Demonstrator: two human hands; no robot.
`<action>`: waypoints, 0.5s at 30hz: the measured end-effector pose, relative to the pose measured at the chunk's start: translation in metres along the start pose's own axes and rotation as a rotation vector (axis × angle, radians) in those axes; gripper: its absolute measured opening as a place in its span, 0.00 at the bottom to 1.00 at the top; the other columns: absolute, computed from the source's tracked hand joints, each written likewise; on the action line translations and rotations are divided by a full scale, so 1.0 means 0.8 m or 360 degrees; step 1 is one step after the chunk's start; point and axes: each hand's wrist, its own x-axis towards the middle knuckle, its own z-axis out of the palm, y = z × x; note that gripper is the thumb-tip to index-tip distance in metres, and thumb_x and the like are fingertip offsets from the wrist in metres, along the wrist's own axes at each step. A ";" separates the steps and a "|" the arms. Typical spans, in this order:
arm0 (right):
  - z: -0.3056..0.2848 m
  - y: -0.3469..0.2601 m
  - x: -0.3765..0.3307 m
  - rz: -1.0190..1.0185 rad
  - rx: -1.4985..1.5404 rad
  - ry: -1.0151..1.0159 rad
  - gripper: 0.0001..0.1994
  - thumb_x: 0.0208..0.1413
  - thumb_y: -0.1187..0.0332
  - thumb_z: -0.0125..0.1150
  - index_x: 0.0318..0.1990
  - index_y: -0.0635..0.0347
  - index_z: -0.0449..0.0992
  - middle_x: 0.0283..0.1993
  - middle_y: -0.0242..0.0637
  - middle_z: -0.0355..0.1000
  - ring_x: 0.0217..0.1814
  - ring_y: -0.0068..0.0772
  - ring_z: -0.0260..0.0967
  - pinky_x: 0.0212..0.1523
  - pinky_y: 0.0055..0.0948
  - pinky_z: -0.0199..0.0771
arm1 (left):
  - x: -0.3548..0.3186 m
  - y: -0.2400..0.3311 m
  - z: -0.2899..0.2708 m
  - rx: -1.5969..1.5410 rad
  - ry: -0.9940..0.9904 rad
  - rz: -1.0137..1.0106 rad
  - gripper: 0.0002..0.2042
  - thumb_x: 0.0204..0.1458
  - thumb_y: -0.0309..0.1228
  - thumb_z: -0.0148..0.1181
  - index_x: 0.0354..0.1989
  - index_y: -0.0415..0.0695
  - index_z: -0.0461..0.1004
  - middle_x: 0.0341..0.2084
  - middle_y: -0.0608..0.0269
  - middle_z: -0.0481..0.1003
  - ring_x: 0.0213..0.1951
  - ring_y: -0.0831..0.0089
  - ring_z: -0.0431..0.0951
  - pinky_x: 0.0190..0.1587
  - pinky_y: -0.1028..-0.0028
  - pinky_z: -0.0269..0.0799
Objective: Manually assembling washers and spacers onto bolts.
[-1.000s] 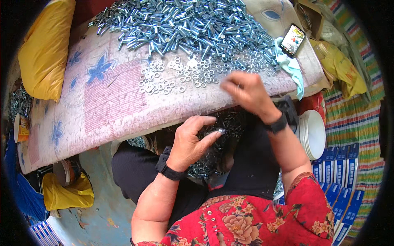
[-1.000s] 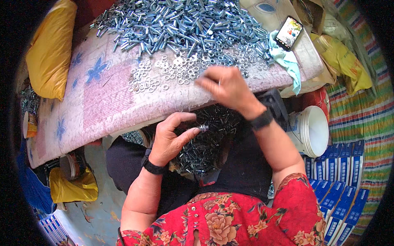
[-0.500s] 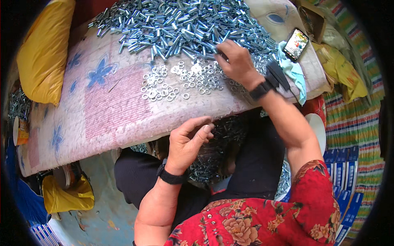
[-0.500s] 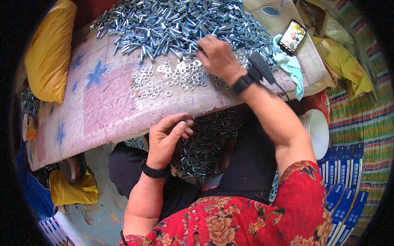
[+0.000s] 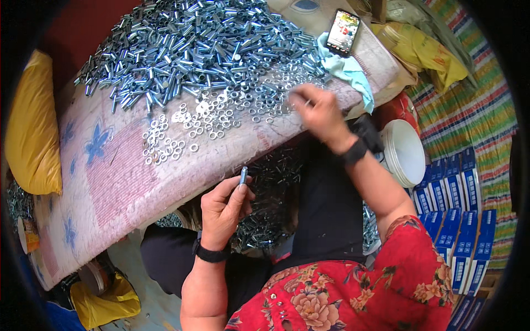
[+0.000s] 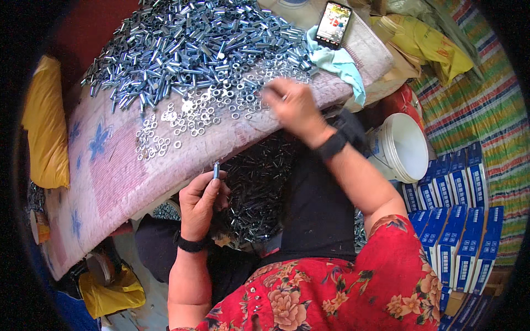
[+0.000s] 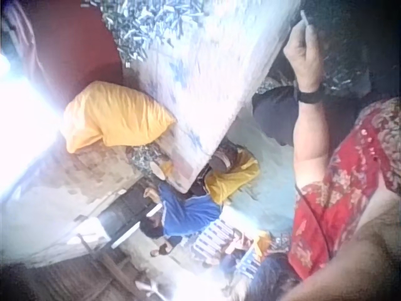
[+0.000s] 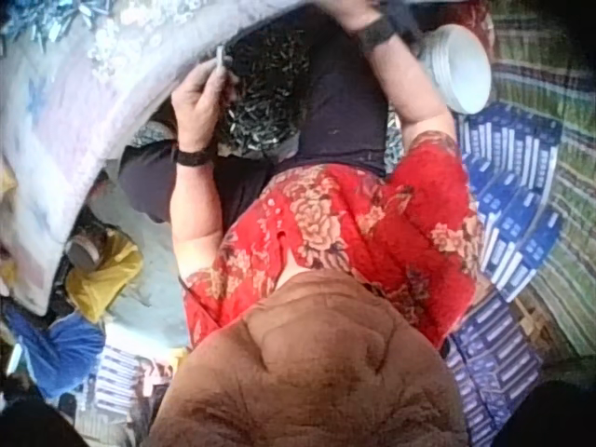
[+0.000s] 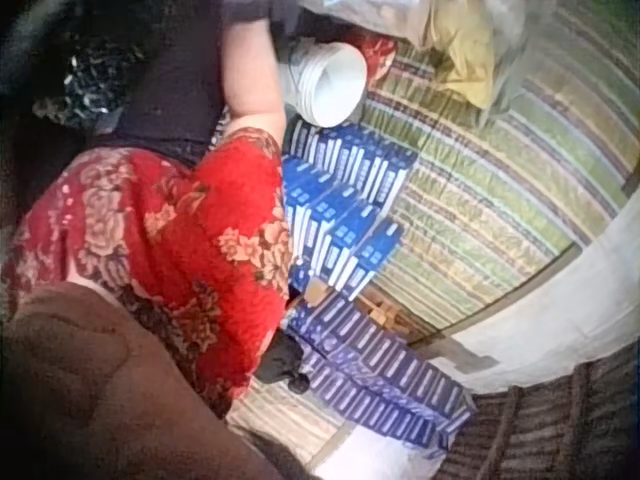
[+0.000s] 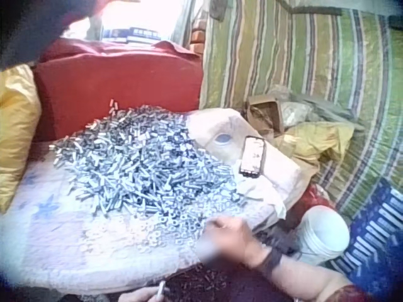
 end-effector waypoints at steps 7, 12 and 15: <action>-0.034 0.133 0.080 -0.0088 -0.0934 0.0272 0.12 0.41 0.64 0.60 0.31 0.62 0.75 0.29 0.47 0.71 0.33 0.47 0.68 0.33 0.37 0.69 | 0.006 -0.007 0.004 0.0033 -0.0027 0.0001 0.10 0.53 0.31 0.51 0.40 0.38 0.72 0.22 0.66 0.73 0.18 0.85 0.68 0.18 0.87 0.58; -0.018 0.140 0.093 -0.0079 -0.1296 0.0083 0.10 0.44 0.64 0.59 0.25 0.63 0.71 0.30 0.46 0.69 0.33 0.45 0.68 0.33 0.39 0.68 | 0.008 -0.009 0.002 0.0024 -0.0009 -0.0056 0.10 0.53 0.31 0.52 0.40 0.38 0.72 0.23 0.66 0.74 0.19 0.85 0.68 0.19 0.87 0.59; -0.027 0.121 0.092 -0.0165 -0.0912 0.0130 0.10 0.45 0.65 0.58 0.26 0.64 0.71 0.28 0.45 0.70 0.29 0.45 0.68 0.30 0.36 0.68 | 0.009 -0.009 0.003 0.0013 0.0009 -0.0031 0.10 0.53 0.31 0.52 0.40 0.38 0.72 0.23 0.66 0.73 0.19 0.84 0.68 0.20 0.86 0.60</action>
